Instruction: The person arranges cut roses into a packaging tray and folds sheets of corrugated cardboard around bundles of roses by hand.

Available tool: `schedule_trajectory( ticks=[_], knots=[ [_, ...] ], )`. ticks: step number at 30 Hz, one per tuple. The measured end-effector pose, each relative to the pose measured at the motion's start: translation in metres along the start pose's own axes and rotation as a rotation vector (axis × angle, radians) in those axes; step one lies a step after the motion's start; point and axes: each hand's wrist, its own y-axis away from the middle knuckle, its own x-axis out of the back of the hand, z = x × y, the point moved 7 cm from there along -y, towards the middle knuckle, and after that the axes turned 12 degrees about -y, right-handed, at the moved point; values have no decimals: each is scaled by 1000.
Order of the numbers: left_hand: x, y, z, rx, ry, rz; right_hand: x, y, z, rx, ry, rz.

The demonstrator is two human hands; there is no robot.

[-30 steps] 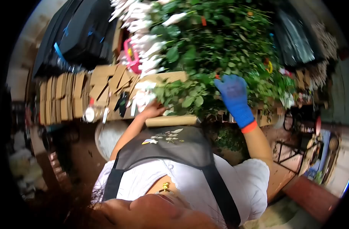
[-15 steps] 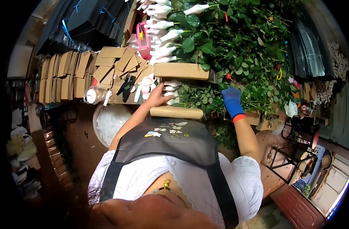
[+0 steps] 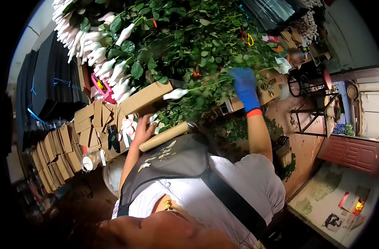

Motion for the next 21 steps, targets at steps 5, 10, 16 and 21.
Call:
schedule_trajectory(
  ticks=[5,10,16,21],
  knots=[
    [-2,-4,-4,-19,-35,48,85,-13,-18,65,-9,169],
    [-14,-13,-21,-26,37,-17,0,-27,-112,219,-149,-342],
    [-19,-3,-45,99,286,204,-124,-19,-122,-22,210,-719],
    [-17,-5,-36,148,212,144,-178,0,-108,-4,203,-795]
  ],
)
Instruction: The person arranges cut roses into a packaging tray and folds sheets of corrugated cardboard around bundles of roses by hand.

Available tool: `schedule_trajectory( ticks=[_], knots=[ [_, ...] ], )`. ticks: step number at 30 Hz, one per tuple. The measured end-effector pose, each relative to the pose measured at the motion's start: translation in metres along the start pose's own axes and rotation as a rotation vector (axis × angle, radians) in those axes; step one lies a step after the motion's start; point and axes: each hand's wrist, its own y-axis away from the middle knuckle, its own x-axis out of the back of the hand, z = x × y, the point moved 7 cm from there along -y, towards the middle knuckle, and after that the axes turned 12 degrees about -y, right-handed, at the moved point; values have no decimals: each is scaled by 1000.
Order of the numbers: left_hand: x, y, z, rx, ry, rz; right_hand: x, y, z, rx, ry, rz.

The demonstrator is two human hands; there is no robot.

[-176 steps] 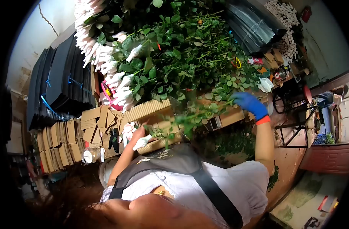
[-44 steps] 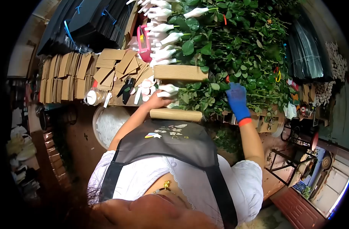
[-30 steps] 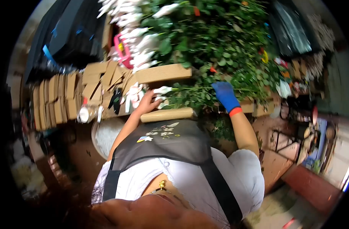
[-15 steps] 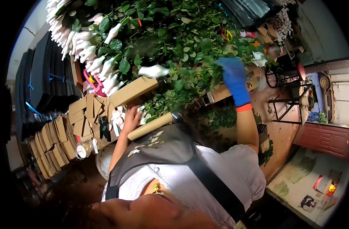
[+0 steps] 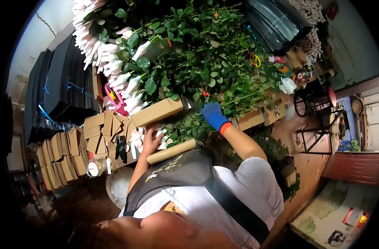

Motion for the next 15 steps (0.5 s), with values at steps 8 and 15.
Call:
schedule_trajectory(
  ticks=[8,15],
  knots=[
    [-2,0,-1,11,-132,-20,101,9,85,87,-781,114],
    [3,0,14,-10,-53,-30,290,-27,48,303,-413,1147]
  ],
)
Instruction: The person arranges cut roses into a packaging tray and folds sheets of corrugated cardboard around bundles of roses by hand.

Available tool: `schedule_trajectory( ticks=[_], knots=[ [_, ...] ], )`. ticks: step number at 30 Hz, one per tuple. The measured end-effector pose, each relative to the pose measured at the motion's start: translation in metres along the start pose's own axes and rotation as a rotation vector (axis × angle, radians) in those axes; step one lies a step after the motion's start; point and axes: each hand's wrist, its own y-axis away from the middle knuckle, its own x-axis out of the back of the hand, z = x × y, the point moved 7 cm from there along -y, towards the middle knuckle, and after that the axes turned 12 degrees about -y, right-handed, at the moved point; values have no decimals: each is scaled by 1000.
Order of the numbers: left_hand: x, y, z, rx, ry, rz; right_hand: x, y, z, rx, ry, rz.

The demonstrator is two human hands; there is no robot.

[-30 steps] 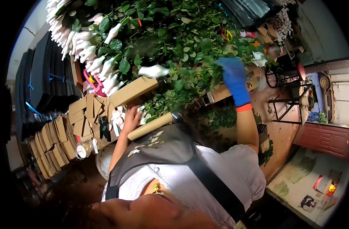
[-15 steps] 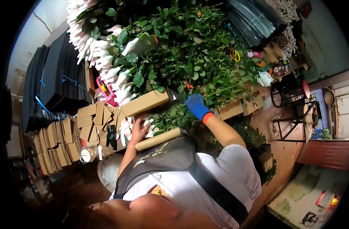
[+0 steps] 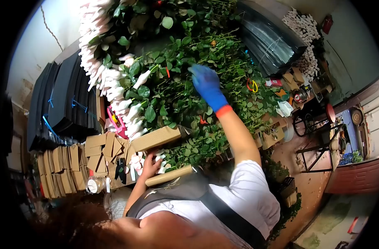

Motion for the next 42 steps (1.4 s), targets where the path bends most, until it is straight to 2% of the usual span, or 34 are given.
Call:
schedule_trajectory(
  ticks=[1,4,6,7,10,13,15,16,17,19,20,21,23,25,27,29,31,32,33,36,39,40,42],
  knots=[
    [-2,-1,-2,16,29,-12,-16,-16,10,31,138,23],
    [-6,0,-10,73,55,-44,-82,-35,61,-21,606,-131],
    [-15,0,-28,115,101,-59,-60,-41,39,22,473,-223],
    [-15,-1,-29,76,101,-35,-49,-39,30,49,408,-277],
    [-15,0,-25,32,122,-18,-34,-12,41,155,297,-252],
    [-20,-1,-32,75,128,-63,-8,-13,31,178,291,-258],
    [-9,-1,-16,66,57,-48,20,-34,10,155,261,-243],
    [-11,-1,-20,105,68,-71,32,-40,1,240,255,-77],
    [-9,-1,-16,51,63,-25,28,-45,0,270,206,-97],
    [-20,2,-27,207,233,-140,12,-49,-4,301,101,-139],
    [-20,0,-30,96,212,-76,8,-54,-12,246,64,-213],
    [-10,-2,-19,-49,98,44,18,-59,-24,281,39,-95],
    [-8,-3,-15,-77,-7,83,37,-67,-47,371,-14,114],
    [-16,-1,-26,76,91,-60,42,-73,-83,480,-53,51],
    [-10,0,-17,141,186,-92,24,-69,-99,510,96,-99],
    [-4,-4,-14,165,128,-110,39,-61,-92,439,182,-3],
    [6,-9,-2,97,-7,-50,69,-56,-74,329,268,44],
    [2,-9,-9,169,-23,-39,76,-49,-60,282,351,43],
    [6,-9,1,91,-44,70,83,-37,-41,227,436,42],
    [10,-10,9,29,-83,162,104,-1,38,81,345,66],
    [14,-9,16,-51,-74,244,121,30,62,-17,325,77],
    [13,-10,14,42,-80,174,122,42,68,-49,315,82],
    [10,-17,7,-20,-97,190,146,46,55,-9,179,203]
  ],
)
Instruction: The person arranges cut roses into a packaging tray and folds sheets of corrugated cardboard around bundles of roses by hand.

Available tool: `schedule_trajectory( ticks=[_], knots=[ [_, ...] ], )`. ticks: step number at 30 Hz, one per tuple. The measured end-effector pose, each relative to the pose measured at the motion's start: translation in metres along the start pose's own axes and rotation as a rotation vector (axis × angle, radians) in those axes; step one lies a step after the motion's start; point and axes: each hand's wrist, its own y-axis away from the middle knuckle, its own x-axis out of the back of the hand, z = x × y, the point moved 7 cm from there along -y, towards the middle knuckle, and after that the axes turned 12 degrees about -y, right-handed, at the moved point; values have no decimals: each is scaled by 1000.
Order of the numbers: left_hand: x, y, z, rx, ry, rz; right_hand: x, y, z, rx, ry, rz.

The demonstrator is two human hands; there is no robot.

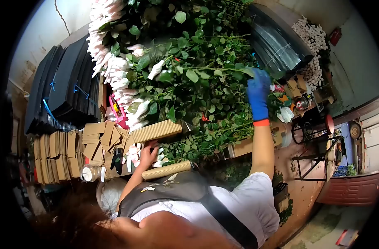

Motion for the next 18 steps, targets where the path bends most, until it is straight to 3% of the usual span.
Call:
schedule_trajectory(
  ticks=[1,7,9,10,11,13,15,16,18],
  knots=[
    [-4,4,-5,-22,-5,6,12,1,-5,6,-74,52],
    [-6,7,-9,100,-63,-85,7,32,-92,121,-233,-307],
    [-52,40,-60,554,660,-201,-12,56,-105,55,-352,-499],
    [-56,49,-64,611,761,-205,-30,81,-103,-26,-396,-649],
    [-57,46,-63,557,707,-202,-50,110,-100,-105,-434,-802],
    [-43,33,-58,410,503,-167,-86,166,-81,-145,-221,-852],
    [-28,17,-42,209,192,-102,-103,191,-73,-100,92,-907],
    [-20,13,-29,113,-7,-71,-104,200,-73,49,330,-871],
    [-9,8,-15,42,140,31,-107,187,-99,-129,111,-1076]
  ],
)
